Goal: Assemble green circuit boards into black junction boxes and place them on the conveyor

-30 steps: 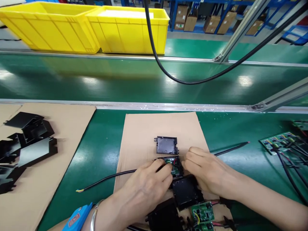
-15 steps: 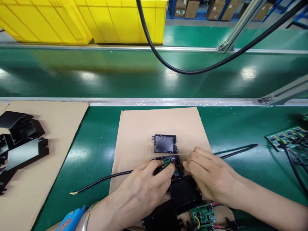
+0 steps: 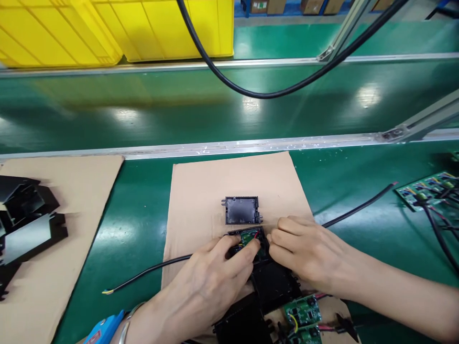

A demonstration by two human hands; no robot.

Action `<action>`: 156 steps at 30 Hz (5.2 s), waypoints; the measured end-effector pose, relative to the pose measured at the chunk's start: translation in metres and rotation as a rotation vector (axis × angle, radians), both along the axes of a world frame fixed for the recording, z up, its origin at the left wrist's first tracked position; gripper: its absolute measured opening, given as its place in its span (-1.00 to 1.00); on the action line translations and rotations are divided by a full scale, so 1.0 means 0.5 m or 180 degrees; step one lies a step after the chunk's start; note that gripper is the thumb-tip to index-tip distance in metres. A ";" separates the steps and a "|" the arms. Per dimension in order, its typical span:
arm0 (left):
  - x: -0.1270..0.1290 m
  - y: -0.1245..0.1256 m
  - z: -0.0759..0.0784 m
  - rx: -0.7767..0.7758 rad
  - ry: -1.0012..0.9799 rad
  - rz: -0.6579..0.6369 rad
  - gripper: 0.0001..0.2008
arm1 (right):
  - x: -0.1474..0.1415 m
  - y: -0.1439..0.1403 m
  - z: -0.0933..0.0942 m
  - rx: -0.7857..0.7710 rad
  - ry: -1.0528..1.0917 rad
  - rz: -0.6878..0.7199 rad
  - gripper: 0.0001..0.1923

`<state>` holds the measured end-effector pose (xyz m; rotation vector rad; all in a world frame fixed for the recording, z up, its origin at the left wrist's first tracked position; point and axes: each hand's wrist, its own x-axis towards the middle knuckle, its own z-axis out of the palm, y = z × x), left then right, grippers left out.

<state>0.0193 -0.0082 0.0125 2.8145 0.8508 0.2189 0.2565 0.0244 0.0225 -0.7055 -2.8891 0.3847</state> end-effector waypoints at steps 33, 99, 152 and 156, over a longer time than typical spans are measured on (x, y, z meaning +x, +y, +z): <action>-0.060 -0.023 0.035 -0.0300 -0.0413 0.1038 -0.54 | 0.078 0.011 -0.019 -0.0478 0.0389 -0.0734 -0.83; 0.102 -0.063 0.060 -0.0992 0.0191 0.1384 -0.63 | 0.040 -0.064 0.047 -0.0024 -0.0598 -0.0577 -0.86; 0.100 -0.057 0.039 -0.0266 0.1755 0.1095 -0.76 | -0.003 -0.069 0.001 -0.0208 0.0154 -0.0885 -0.86; 0.094 -0.047 0.051 -0.0401 0.1603 0.1156 -0.78 | -0.017 -0.085 0.010 0.0080 0.0042 -0.0673 -0.85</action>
